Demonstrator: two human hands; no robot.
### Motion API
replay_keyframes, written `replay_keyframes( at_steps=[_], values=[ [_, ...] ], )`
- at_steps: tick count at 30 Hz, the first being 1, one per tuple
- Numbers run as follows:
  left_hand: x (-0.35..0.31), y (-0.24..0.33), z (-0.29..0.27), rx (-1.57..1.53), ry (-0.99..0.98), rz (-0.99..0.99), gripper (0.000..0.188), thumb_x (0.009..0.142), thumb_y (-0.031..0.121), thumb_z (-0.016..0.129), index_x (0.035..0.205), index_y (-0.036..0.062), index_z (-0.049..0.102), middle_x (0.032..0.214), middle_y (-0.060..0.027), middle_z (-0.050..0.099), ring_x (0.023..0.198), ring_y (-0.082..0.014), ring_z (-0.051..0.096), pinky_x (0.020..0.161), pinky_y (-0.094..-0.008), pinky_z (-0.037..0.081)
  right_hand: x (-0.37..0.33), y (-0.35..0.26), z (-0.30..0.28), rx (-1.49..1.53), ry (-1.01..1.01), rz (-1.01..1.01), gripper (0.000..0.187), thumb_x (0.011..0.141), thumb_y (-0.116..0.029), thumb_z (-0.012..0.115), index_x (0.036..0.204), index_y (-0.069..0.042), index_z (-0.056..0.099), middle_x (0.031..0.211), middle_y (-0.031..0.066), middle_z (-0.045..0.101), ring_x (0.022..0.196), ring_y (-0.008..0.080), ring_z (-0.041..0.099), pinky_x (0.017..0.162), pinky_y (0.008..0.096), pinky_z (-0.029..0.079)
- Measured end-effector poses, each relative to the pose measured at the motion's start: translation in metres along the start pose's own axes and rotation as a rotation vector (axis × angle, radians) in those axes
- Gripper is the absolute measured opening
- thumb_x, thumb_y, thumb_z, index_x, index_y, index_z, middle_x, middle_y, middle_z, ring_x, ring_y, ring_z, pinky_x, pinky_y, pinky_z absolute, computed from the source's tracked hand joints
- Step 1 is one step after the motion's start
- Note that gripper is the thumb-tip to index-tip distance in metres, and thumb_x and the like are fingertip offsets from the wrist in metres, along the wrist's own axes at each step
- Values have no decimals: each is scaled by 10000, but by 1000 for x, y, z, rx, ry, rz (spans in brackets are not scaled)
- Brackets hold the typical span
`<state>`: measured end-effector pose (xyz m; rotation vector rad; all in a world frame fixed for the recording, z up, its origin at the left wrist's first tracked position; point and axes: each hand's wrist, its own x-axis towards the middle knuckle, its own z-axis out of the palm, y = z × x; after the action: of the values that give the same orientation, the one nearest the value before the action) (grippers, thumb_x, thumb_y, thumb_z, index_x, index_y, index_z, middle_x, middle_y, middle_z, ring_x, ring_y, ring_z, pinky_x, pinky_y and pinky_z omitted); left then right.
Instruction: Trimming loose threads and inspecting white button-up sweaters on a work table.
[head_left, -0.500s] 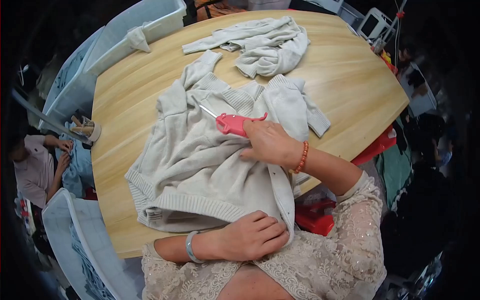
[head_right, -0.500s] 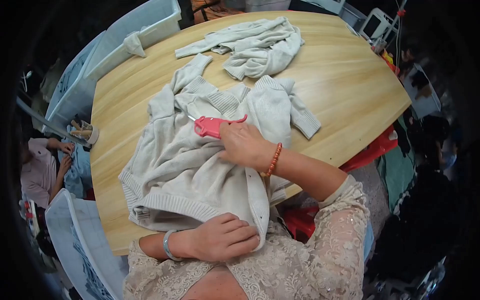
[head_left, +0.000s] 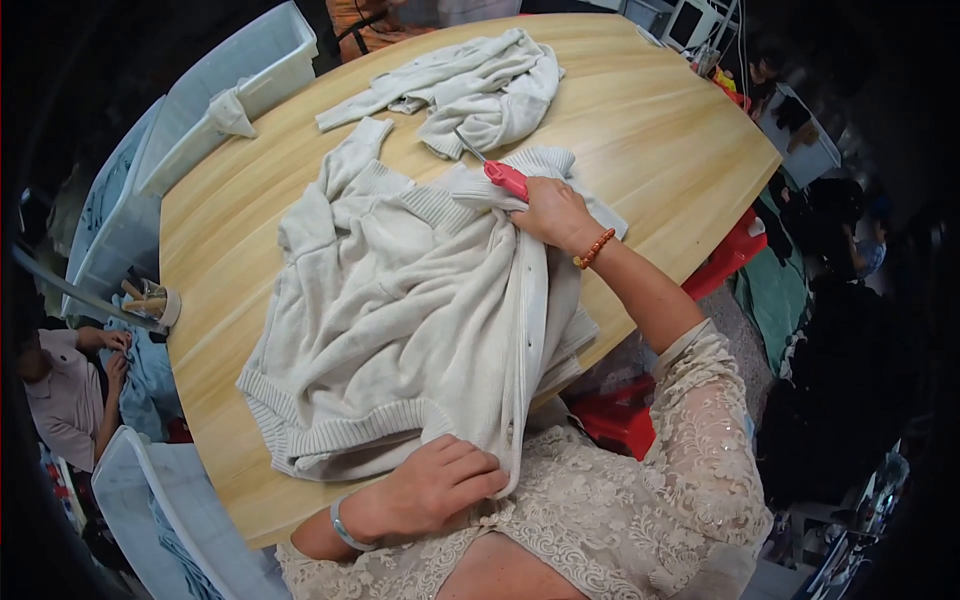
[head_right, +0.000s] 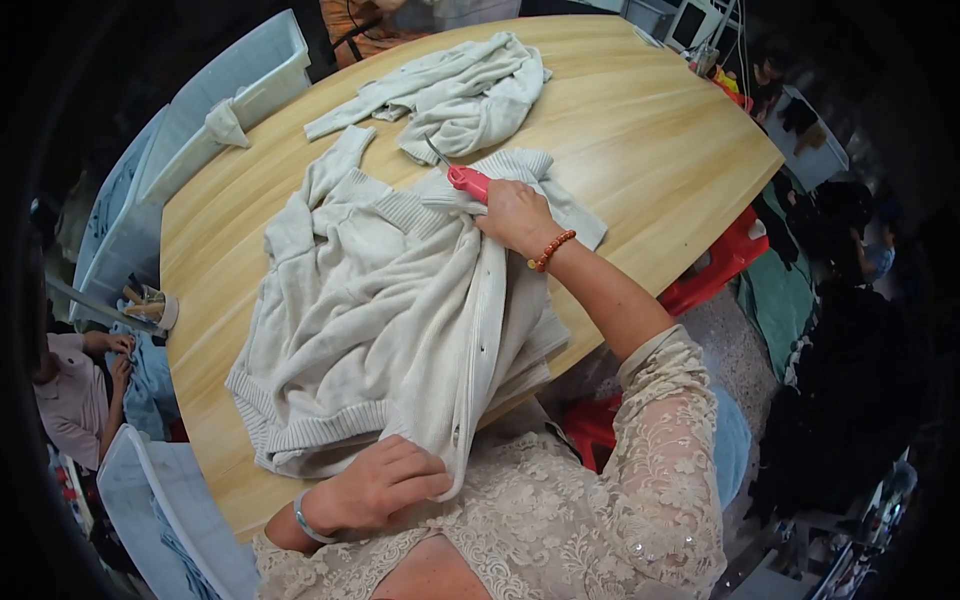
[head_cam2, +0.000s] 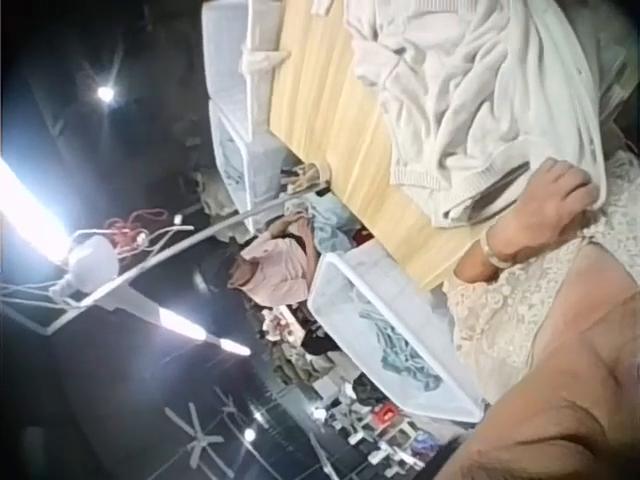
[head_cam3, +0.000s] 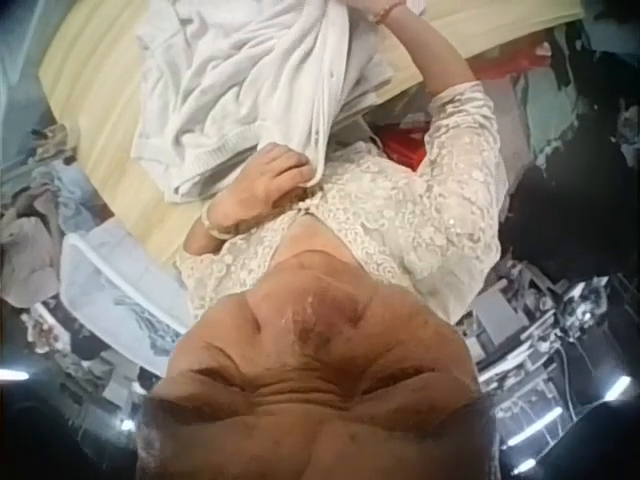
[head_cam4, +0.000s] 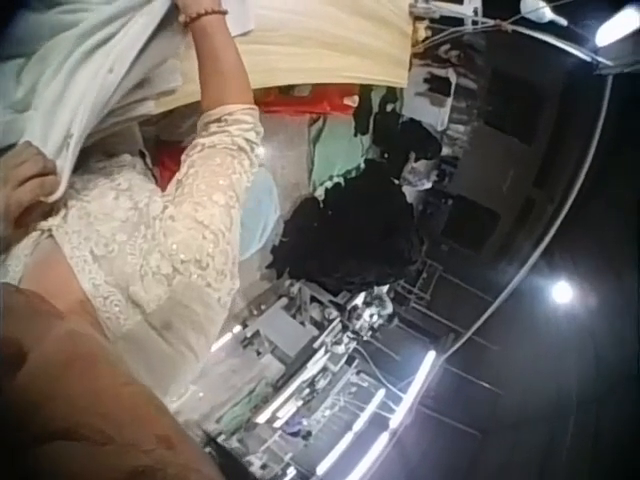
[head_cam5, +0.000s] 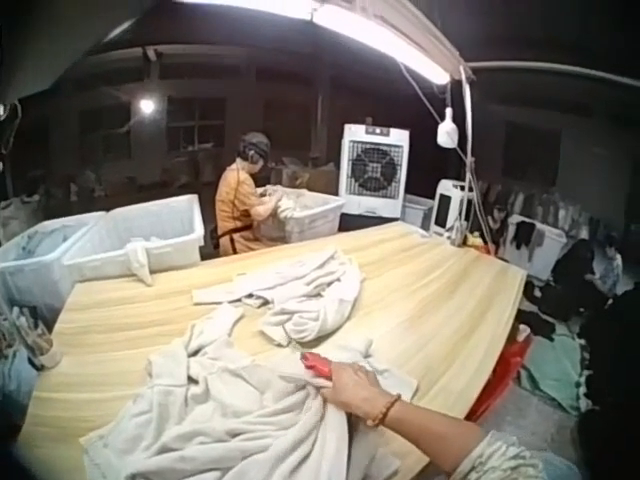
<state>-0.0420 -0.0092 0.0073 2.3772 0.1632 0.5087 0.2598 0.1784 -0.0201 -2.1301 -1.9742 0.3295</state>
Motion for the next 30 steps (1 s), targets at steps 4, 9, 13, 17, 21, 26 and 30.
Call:
replay_keyframes(
  at_steps=[4,9,13,17,21,26,30],
  values=[
    [-18,-14,-28,319,190,-160,305,673,32,650,977,43,633,906,-91,620,817,-270,611,704,-376,474,29,5,-4,74,-39,95,443,741,-262,687,1045,58,646,1054,290,656,1022,392,643,912,453,508],
    [-68,-66,-147,948,696,-552,264,725,-99,582,959,18,616,866,-151,613,782,-353,606,681,-397,492,92,20,-51,513,216,-87,361,676,-312,698,696,43,635,652,148,632,636,245,637,604,394,484],
    [-62,-61,-205,1231,951,-410,330,761,-142,604,1052,12,618,993,-147,612,942,-319,609,809,-387,486,89,-15,-115,852,436,-329,308,738,-271,724,841,18,694,710,-6,612,647,77,531,594,287,456],
    [-72,-33,-144,1318,797,-329,348,756,-132,634,1064,31,635,1025,-148,614,977,-332,601,824,-413,480,25,5,-147,650,277,-222,254,841,-274,710,765,-69,582,555,-80,436,450,23,371,409,229,280],
    [-90,-53,-36,771,430,-385,251,721,-14,682,962,39,635,963,-120,581,896,-301,587,749,-405,476,-41,78,-86,179,24,119,320,850,-296,702,836,23,676,726,150,676,646,239,656,608,365,495],
    [-99,-56,5,447,359,-628,332,721,16,708,1034,57,604,1028,-130,558,979,-332,546,832,-411,455,-121,114,-18,-435,245,113,279,887,-271,674,924,-9,583,841,212,645,833,430,632,702,495,509],
    [-108,-55,0,367,403,-741,305,722,-18,705,1000,46,597,982,-125,551,958,-330,545,804,-401,464,-154,79,-25,-207,255,-12,193,910,-144,631,1009,-31,510,961,193,617,902,416,609,721,485,495]
  ],
)
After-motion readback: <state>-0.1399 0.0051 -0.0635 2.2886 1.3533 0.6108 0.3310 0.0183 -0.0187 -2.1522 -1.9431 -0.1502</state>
